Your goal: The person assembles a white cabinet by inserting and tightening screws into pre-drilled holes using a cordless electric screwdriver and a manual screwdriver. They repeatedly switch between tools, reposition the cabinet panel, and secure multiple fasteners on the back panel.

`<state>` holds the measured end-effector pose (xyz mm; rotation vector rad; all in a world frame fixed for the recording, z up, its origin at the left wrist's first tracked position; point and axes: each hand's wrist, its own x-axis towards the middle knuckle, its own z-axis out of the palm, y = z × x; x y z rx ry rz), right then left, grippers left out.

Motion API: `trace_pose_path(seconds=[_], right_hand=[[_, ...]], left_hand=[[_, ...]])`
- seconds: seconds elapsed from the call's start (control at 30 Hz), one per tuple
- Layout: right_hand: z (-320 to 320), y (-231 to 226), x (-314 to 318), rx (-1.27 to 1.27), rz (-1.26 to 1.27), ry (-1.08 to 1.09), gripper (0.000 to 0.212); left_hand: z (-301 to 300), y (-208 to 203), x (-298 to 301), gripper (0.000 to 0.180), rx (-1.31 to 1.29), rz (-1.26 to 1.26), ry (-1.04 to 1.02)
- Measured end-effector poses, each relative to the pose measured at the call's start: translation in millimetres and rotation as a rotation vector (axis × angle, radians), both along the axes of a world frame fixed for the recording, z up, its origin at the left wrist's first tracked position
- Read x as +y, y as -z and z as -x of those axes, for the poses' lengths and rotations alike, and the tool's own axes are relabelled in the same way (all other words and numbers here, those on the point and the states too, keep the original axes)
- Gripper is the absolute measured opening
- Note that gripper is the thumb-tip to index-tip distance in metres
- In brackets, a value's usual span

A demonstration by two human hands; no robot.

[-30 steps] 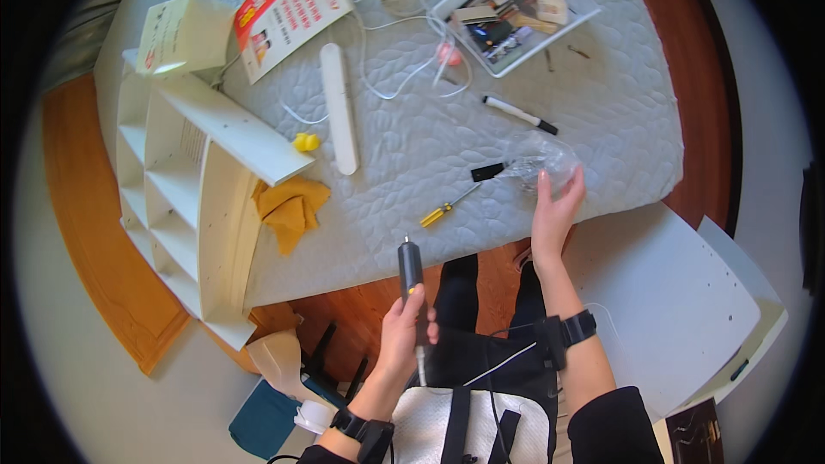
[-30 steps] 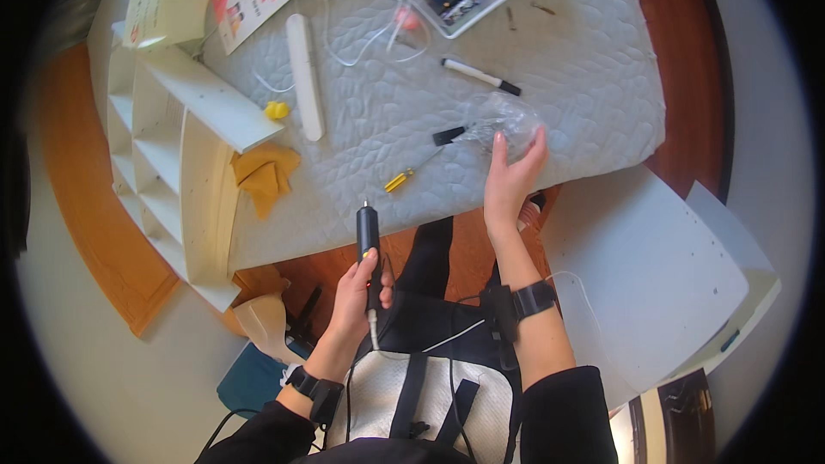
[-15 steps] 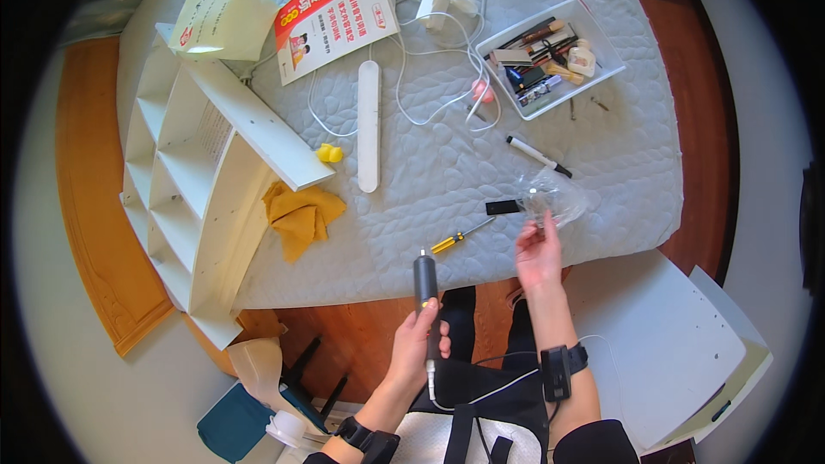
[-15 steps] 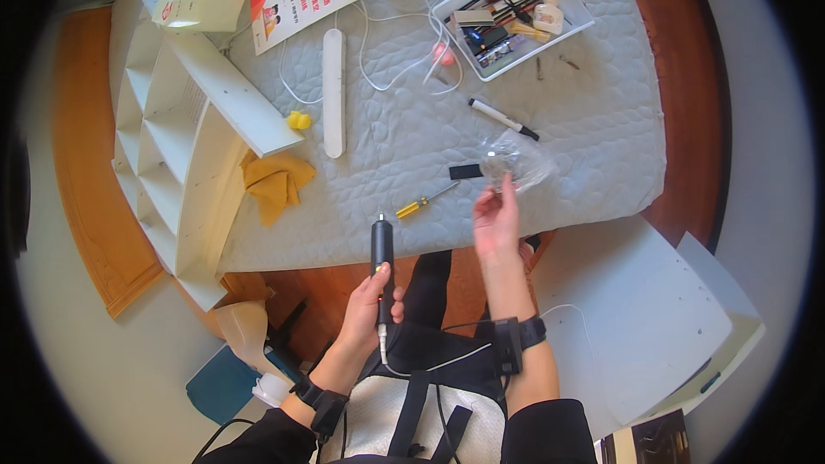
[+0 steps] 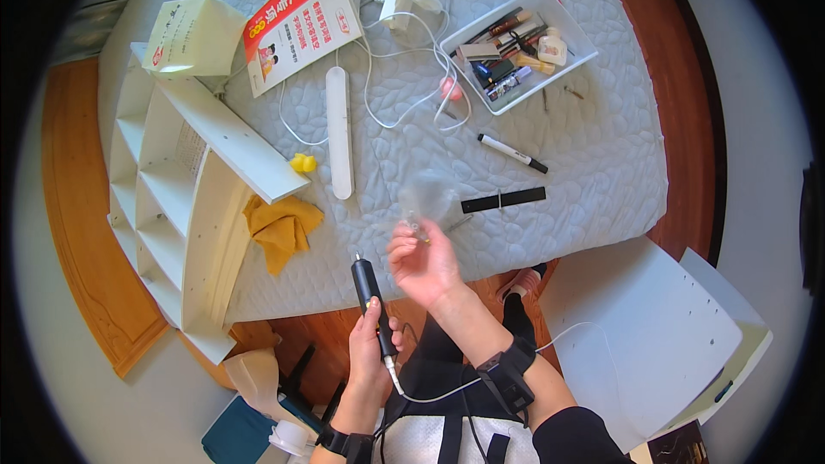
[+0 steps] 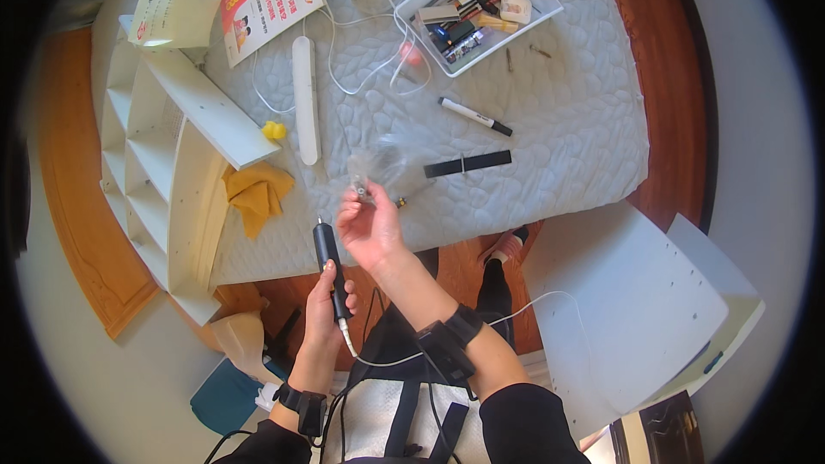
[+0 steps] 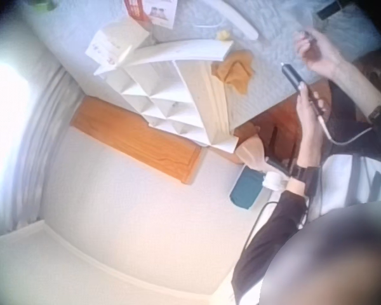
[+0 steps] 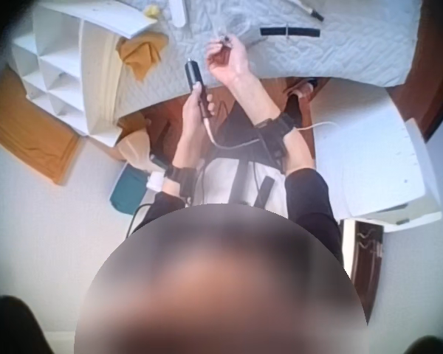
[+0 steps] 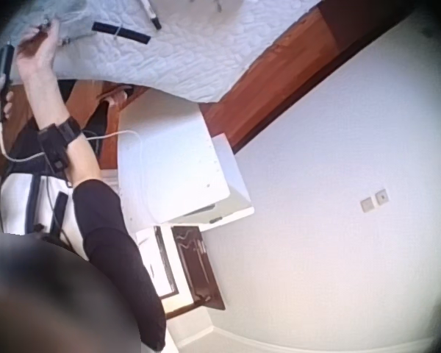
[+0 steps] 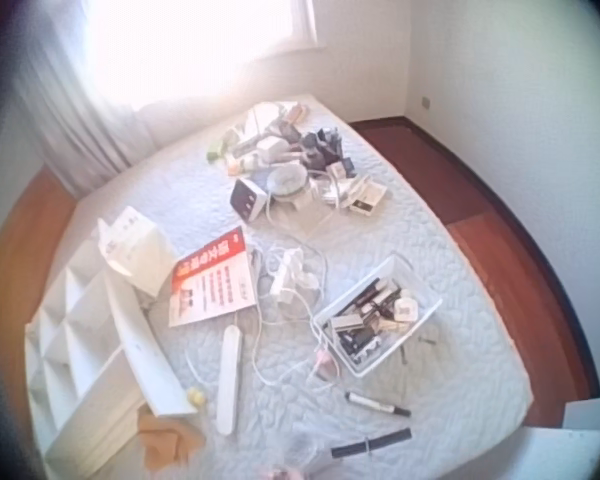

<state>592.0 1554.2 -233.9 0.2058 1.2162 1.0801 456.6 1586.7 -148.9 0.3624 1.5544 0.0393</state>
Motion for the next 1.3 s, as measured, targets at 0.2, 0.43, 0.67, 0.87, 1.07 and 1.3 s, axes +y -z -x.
trace_pose_path(seconds=[0.2,0.43,0.67,0.87,1.07,1.3], right_hand=[[24.2,-16.7,37.6,-0.179,0.237,-0.410,0.025],[22.0,-45.7,17.1,-1.020,0.622,-0.377,0.026],[-8.0,-11.3,-30.4,-1.207,0.736,-0.770,0.027],[-0.4,16.8,-100.8,-1.781,0.640,-1.479,0.030],[19.1,49.2,-113.7,-2.060,0.541,-2.076,0.020],[-91.0,68.2,-109.8,-2.298,1.546,-1.762,0.020]], left_hand=[[8.1,7.9,4.5,0.026,0.026,0.004,-0.006],[11.2,9.8,3.1,0.027,0.015,0.008,-0.049],[11.4,8.6,3.4,0.029,0.050,0.001,-0.060],[10.6,14.8,5.7,0.029,0.088,-0.017,-0.007],[7.5,23.4,6.8,0.030,0.058,-0.035,0.011],[16.1,26.3,9.3,0.030,0.072,-0.041,-0.026]])
